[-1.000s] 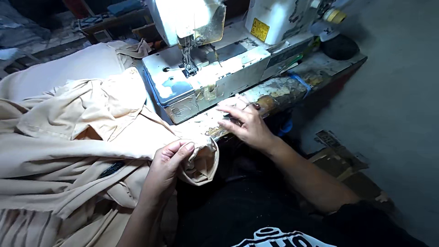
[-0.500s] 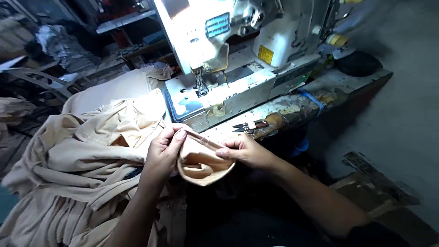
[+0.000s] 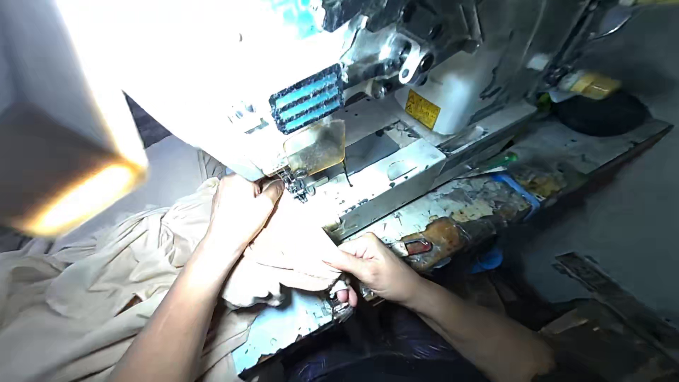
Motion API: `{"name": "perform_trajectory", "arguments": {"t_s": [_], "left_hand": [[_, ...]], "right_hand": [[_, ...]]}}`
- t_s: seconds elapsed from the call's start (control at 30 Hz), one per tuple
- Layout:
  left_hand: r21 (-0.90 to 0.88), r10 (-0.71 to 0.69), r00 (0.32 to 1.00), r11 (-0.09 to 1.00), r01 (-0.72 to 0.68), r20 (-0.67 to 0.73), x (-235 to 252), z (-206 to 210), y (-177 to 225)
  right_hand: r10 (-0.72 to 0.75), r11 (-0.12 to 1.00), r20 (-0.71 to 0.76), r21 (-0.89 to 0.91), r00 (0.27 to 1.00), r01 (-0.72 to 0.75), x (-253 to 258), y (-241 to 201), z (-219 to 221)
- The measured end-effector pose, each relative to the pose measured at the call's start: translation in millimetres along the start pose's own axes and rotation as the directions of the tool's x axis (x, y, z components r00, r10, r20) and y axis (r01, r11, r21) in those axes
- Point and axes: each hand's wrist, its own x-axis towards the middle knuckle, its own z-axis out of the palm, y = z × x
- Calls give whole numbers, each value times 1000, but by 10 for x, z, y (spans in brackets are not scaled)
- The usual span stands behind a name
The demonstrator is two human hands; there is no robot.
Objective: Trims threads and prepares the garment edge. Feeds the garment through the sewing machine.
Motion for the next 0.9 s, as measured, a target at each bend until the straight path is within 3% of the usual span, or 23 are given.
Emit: {"name": "perform_trajectory", "arguments": {"t_s": [0.13,0.27,0.6,0.9], "left_hand": [[-15,151,984,988,-153,-91,242,175,-192],[-38,197,977,979,-201,-82,306,192,-259],[-136,106,994,985,-109,-31,325,202,-333],[-79,47,997,995,-53,-68,348,256,-308]], "right_hand": [[21,1000,-99,-4,995,-22,138,-43,73],[3,999,-154,-40,988,-9,178,-23,164],[-54,991,-139,-131,989,36,84,35,236],[-78,990,-211,-128,974,52,184,43,223]]}}
